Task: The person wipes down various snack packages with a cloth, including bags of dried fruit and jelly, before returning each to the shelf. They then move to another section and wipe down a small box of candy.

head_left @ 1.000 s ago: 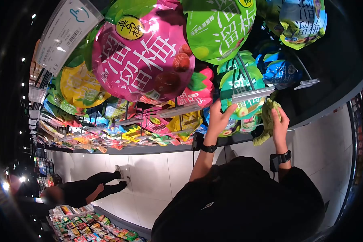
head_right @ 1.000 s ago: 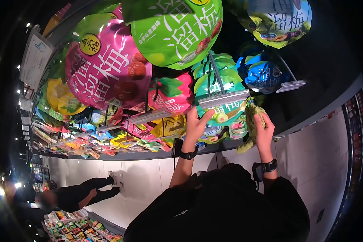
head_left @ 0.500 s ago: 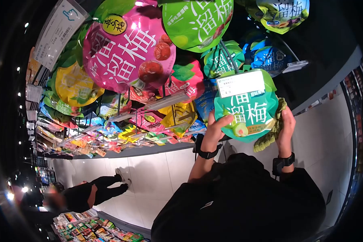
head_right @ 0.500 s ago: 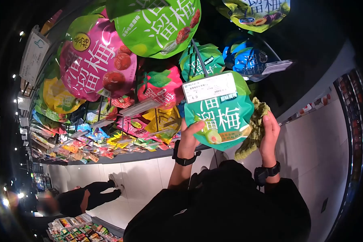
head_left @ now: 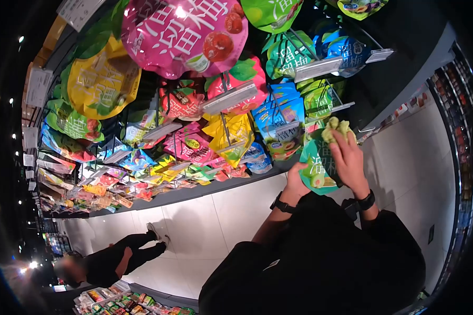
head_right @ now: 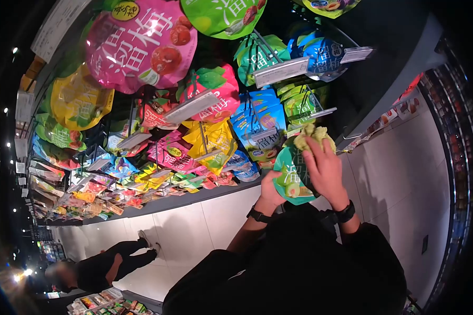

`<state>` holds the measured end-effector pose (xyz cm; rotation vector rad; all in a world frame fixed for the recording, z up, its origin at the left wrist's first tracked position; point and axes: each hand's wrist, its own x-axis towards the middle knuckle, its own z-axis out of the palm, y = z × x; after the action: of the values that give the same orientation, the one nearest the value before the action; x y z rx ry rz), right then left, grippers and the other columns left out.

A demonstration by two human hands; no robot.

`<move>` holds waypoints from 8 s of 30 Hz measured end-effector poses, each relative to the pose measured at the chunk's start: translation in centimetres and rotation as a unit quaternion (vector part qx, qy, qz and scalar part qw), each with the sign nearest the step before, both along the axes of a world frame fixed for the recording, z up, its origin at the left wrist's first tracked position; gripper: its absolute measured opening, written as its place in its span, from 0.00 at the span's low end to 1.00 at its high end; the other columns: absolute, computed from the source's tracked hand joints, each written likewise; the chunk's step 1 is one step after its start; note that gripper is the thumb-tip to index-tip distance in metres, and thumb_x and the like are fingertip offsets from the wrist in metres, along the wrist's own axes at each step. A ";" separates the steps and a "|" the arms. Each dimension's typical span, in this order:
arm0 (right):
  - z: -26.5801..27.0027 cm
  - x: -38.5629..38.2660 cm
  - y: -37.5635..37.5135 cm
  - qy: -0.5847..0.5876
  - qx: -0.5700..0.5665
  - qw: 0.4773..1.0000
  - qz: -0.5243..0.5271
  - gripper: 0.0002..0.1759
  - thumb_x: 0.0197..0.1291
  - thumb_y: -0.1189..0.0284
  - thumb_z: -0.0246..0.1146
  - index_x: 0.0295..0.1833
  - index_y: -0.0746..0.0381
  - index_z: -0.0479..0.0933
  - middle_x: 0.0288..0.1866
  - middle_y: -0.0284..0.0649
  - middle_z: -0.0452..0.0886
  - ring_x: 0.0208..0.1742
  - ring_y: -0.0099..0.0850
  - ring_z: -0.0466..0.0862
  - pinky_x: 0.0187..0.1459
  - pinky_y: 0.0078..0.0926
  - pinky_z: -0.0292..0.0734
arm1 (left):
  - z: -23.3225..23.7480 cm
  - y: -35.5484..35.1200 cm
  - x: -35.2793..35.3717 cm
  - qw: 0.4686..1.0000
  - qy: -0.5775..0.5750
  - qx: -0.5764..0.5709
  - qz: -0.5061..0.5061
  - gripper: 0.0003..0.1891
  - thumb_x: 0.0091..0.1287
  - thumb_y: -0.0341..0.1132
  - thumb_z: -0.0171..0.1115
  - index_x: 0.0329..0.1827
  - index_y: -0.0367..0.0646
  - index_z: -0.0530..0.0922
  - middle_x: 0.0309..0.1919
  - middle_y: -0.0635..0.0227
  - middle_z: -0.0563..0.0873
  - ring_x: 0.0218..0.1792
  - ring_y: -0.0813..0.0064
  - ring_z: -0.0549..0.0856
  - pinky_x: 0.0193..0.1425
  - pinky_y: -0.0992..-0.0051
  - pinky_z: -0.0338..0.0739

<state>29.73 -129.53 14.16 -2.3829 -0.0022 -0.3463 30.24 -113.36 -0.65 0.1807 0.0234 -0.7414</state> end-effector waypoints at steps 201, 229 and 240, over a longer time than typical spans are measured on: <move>-10.7 4.0 -20.4 0.185 0.337 0.922 0.044 0.20 0.70 0.71 0.61 0.63 0.70 0.76 0.47 0.35 0.82 0.50 0.22 0.77 0.54 0.23 0.73 | 10.8 -18.9 22.6 0.556 -0.359 0.633 0.402 0.15 0.58 0.33 0.76 0.41 0.33 0.79 0.31 0.52 0.86 0.33 0.53 0.85 0.41 0.62 0.78; -10.8 -1.5 -23.1 0.099 0.346 0.931 -0.062 0.21 0.72 0.71 0.60 0.65 0.70 0.74 0.51 0.38 0.82 0.54 0.24 0.77 0.58 0.25 0.72 | 13.0 -10.7 9.1 0.805 -0.276 0.508 0.132 0.18 0.64 0.30 0.69 0.56 0.33 0.81 0.44 0.63 0.89 0.42 0.77 0.87 0.50 0.75 0.82; -4.8 -3.3 -15.7 0.016 -0.042 0.998 0.051 0.23 0.66 0.68 0.63 0.65 0.62 0.72 0.48 0.48 0.74 0.44 0.52 0.82 0.41 0.47 0.77 | -2.2 -11.1 -3.1 0.978 0.021 0.206 -0.025 0.25 0.69 0.34 0.63 0.69 0.39 0.72 0.59 0.58 0.84 0.59 0.63 0.84 0.67 0.61 0.76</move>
<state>26.42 -145.27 9.34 -2.4611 -0.1250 -0.2659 27.19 -124.41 -2.87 0.5623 0.2152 -0.7855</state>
